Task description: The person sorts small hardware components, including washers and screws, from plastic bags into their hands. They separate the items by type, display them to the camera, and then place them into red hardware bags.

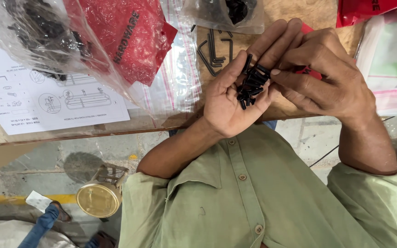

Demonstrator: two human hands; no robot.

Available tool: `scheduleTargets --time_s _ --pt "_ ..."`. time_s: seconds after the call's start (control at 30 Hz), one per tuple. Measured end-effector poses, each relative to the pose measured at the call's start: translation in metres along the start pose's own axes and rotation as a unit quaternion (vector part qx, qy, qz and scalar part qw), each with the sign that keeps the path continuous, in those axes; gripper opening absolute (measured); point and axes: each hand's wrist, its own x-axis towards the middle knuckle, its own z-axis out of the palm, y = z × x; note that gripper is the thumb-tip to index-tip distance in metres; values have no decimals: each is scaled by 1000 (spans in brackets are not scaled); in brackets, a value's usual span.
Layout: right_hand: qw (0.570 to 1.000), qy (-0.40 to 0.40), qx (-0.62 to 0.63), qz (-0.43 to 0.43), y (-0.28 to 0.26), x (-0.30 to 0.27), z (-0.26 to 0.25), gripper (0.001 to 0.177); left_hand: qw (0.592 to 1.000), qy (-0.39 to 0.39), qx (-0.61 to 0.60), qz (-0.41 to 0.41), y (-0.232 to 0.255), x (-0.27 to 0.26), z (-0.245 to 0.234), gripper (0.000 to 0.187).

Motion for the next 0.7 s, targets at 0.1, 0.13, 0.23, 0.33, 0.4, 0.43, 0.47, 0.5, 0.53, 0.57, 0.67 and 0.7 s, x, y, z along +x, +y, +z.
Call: scheduleTargets --time_s 0.1,0.13,0.23,0.33,0.4,0.43,0.47,0.5,0.53,0.57,0.67,0.7 --pt "1000 3 -3 2 1 2 2 23 1000 17 -9 -2 4 3 9 59" --pt "1000 5 -4 3 1 2 3 22 999 34 -4 -6 5 5 14 61" --pt "1000 10 12 -2 4 2 5 22 999 38 30 -3 5 2 7 62" --pt "1000 20 7 0 4 3 6 21 998 8 54 6 4 1 2 59" --pt "1000 25 8 -6 5 2 8 21 998 7 54 5 4 1 1 60" --pt "999 30 8 -11 6 2 8 20 999 6 54 4 4 1 1 60" --pt "999 30 9 -11 6 2 8 20 999 6 54 4 4 3 6 60" --pt "999 30 8 -9 6 2 8 21 999 24 24 -2 5 5 11 62" --pt "999 30 8 -8 6 2 8 21 999 42 -6 -7 6 7 17 64" --pt "999 30 8 -8 6 1 9 21 999 42 -6 -7 6 8 18 64" --pt "999 36 2 -15 7 -3 12 20 996 70 -52 -10 7 7 20 68" --pt "999 44 -3 -6 7 -6 14 21 996 70 -57 -5 7 7 21 68"
